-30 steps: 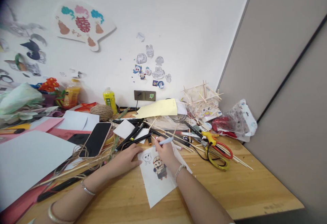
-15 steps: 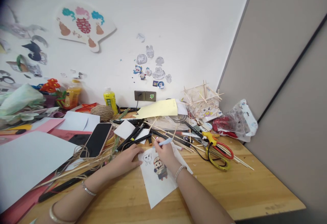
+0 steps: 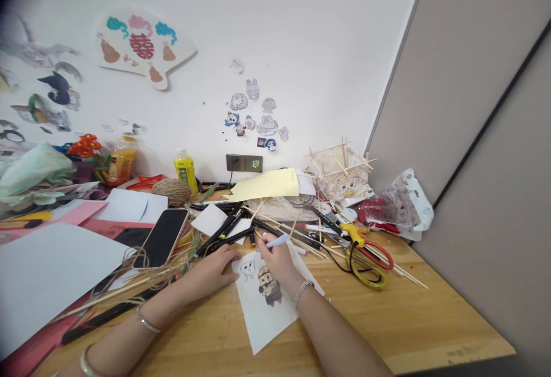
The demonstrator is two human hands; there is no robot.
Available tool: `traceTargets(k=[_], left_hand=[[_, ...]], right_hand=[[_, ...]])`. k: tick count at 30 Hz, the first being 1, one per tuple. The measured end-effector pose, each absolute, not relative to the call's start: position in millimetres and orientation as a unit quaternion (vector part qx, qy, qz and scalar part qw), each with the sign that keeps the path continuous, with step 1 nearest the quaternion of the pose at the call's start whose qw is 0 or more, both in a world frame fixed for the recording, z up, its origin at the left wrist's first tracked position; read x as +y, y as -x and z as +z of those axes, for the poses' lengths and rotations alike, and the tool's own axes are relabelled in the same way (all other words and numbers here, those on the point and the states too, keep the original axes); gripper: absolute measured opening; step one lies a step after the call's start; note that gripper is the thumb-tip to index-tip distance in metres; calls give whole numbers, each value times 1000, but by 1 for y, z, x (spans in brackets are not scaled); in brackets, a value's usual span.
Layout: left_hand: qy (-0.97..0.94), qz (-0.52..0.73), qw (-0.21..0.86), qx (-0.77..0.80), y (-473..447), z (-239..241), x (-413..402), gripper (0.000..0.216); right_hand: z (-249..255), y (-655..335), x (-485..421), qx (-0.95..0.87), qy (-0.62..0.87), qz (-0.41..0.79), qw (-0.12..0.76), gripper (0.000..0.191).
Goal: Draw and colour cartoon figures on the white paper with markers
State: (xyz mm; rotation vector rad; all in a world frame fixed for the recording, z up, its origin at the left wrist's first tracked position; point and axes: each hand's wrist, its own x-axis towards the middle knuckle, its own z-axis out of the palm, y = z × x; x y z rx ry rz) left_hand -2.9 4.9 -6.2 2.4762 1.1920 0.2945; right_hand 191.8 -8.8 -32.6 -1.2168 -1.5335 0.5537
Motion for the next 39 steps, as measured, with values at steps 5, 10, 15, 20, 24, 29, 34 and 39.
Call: traceTargets(k=[5,10,15,20,24,29,34,39], left_hand=[[-880,104,190,422,3,-5,4,34],[-880,108,193,421,3,-6,5,35],[-876,107,198,426,2,-5,4,36],[-875,108,203,427,3,-4,3,34],[-874,109,206,425,3,-4,3,33],[-874,110,206,427,2,-4,3,34],[-873,111,207,427,2,-3,3,34],[-872,113,208,428,2,-4,4,34]], right_hand=[[-31,-192,-9,-645,508,230,523,26],[-29,-192,-11,-645,512,229,519,26],[-30,-192,-11,-647,514,228,515,25],[-31,-192,-10,-650,514,229,511,25],[-32,-192,-9,-651,515,227,510,26],[-33,-192,-8,-651,515,227,509,26],[-32,-192,-9,-652,513,229,509,25],[-31,-191,-10,-648,514,230,513,23]])
